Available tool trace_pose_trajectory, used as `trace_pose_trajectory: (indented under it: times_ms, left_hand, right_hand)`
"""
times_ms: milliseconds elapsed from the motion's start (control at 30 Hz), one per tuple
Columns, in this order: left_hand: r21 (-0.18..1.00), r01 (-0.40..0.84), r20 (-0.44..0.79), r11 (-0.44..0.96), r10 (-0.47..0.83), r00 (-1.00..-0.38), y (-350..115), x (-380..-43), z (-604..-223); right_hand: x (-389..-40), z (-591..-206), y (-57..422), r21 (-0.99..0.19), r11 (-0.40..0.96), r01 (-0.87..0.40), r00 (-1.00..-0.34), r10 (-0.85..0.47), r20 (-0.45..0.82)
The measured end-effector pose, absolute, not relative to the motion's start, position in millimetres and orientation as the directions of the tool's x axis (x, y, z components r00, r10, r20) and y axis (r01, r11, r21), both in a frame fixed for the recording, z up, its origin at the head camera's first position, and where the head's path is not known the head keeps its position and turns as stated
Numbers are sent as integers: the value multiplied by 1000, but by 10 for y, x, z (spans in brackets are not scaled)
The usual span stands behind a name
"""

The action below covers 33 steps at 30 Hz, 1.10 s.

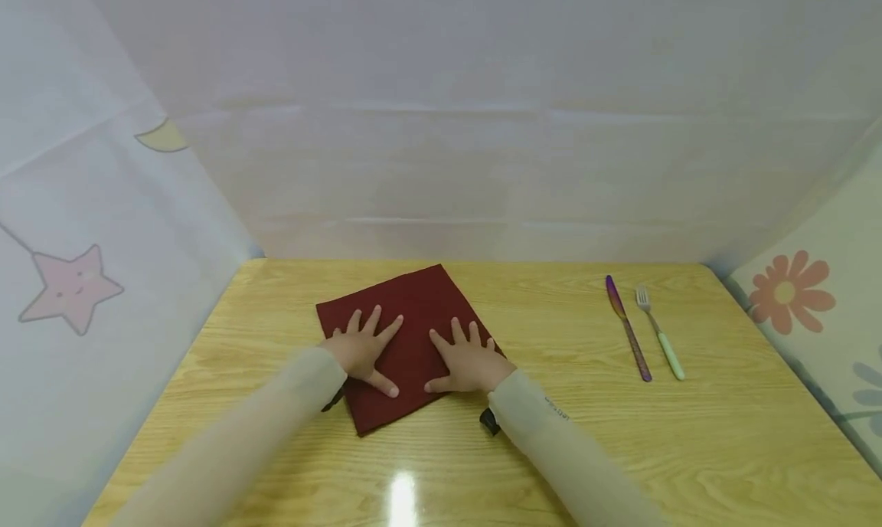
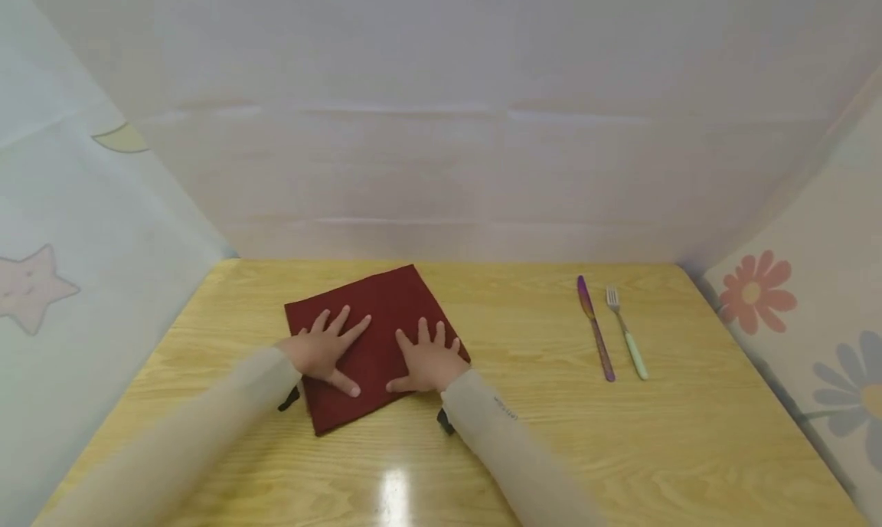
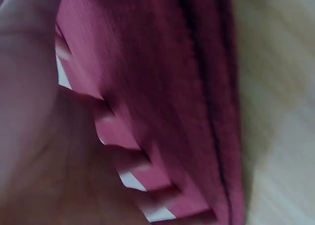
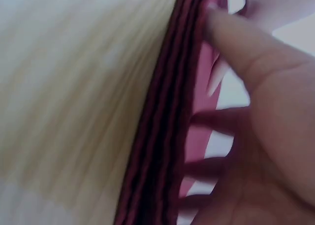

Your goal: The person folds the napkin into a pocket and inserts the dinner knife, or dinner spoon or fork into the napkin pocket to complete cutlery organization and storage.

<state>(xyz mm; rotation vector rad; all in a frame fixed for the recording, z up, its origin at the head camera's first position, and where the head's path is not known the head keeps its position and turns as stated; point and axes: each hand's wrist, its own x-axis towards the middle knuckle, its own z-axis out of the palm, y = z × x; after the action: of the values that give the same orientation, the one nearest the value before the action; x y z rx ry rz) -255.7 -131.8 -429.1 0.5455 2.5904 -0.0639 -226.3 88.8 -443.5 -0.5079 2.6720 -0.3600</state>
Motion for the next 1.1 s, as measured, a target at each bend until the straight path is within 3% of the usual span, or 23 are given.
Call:
trace_pose_trajectory:
  times_ms: [167, 400, 667, 867, 1100]
  left_hand:
    - [27, 375, -478, 927, 341, -809, -1084, -2392, -4327]
    - [84, 402, -443, 912, 396, -804, -939, -2256, -4321]
    - [306, 496, -406, 812, 583, -704, -1220, -2609, -4174]
    - [372, 525, -316, 765, 637, -704, -1322, -2829, -4283]
    - [338, 524, -339, 781, 621, -707, -1368, -2967, -4384]
  right_hand:
    - [-2441, -4406, 1221, -359, 859, -364, -802, -485, -349]
    - [-2663, -4405, 1585, -459, 788, -410, -736, -583, -343]
    - [-2816, -4421, 1753, -517, 745, -420, -683, -635, -361]
    - [-2722, -4447, 1615, -495, 787, -369, -765, -559, -320]
    - [-2288, -4354, 1184, -435, 875, -211, -858, -379, -347]
